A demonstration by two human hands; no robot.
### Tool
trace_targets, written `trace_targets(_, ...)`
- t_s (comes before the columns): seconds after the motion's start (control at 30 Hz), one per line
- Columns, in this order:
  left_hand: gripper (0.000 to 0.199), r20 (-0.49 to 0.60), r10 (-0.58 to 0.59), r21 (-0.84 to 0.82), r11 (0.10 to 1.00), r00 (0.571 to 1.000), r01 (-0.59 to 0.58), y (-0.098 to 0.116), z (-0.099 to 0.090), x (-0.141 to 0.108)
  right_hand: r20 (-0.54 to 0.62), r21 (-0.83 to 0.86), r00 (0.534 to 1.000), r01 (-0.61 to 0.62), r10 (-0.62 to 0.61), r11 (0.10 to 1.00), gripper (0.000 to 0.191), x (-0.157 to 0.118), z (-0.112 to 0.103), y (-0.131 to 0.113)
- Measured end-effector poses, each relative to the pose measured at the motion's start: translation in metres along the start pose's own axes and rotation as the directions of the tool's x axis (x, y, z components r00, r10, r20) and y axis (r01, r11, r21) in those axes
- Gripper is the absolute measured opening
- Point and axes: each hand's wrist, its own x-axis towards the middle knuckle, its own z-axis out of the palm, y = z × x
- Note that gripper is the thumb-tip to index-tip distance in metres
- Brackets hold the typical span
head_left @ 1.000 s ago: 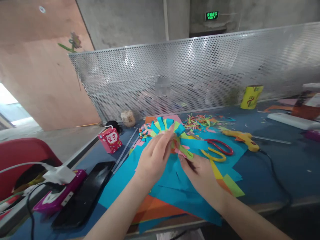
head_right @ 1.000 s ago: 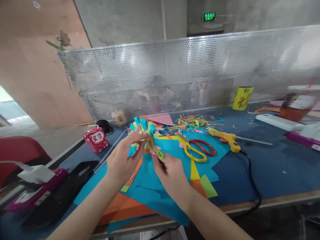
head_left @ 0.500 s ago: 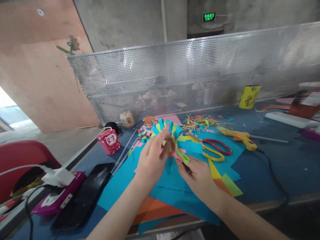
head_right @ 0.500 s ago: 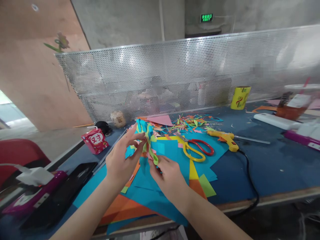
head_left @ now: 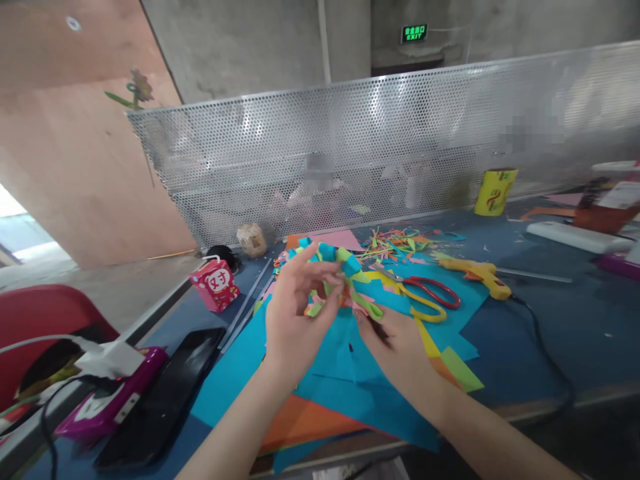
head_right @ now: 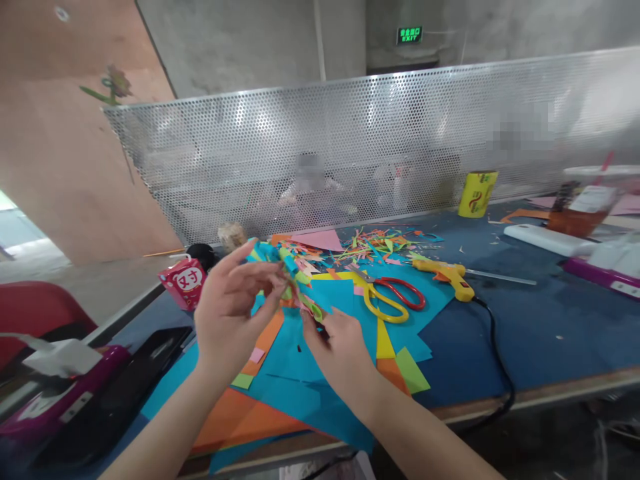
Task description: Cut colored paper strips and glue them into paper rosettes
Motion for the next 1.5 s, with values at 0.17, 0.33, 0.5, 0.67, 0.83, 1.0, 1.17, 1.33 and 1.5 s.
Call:
trace_targets(0.17, 0.057, -0.023, 0.032, -0.15, 0.988, 0.999, -0.035, 0.011, -0.003, 0.0, 0.079, 0.12, 0.988, -0.139, 0.13, 0.983, 0.031, 0.002, 0.0, -0.001)
trace_targets(0.33, 0.053, 0.008, -0.012, -0.36, 0.933, 1.0, 0.014, 0.017, 0.0, 0.001, 0.087, 0.148, 0.961, -0.274, 0.264, 0.95, 0.041, 0.003, 0.0, 0.0)
trace_targets(0.5, 0.042, 0.048, -0.316, -0.56, 0.777, 0.948, 0.287, 0.013, -0.012, 0.012, 0.063, 0.206, 0.952, -0.306, 0.299, 0.93, 0.039, 0.005, -0.004, 0.0)
trace_targets(0.67, 0.037, 0.028, -0.391, -0.041, 0.919, 0.92, 0.392, 0.005, -0.038, 0.013, -0.007, 0.199, 0.949, -0.308, 0.316, 0.93, 0.038, 0.006, -0.007, 0.0)
trace_targets(0.83, 0.025, 0.006, -0.203, 0.712, 0.689, 0.979, 0.138, 0.001, -0.059, 0.0, -0.063, 0.15, 0.963, -0.25, 0.261, 0.957, 0.039, 0.006, -0.008, -0.001)
trace_targets(1.0, 0.035, 0.149, -0.359, 0.893, 0.448, 0.921, 0.03, -0.006, -0.067, -0.007, -0.111, 0.152, 0.958, -0.246, 0.263, 0.957, 0.039, 0.006, -0.01, -0.003)
trace_targets(1.17, 0.03, 0.21, -0.709, 0.798, 0.522, 0.674, 0.3, -0.005, -0.065, -0.007, -0.151, 0.15, 0.961, -0.207, 0.23, 0.967, 0.036, 0.004, -0.01, -0.002)
trace_targets(1.33, 0.019, 0.366, -0.641, 0.286, 0.767, 0.675, 0.574, 0.011, -0.06, -0.004, -0.149, 0.136, 0.97, -0.171, 0.191, 0.976, 0.031, 0.004, -0.009, -0.001)
trace_targets(1.5, 0.015, -0.037, -0.439, 0.184, 0.88, 0.898, 0.438, 0.019, -0.055, 0.007, -0.173, 0.097, 0.978, -0.096, 0.112, 0.991, 0.034, 0.003, -0.008, -0.003)
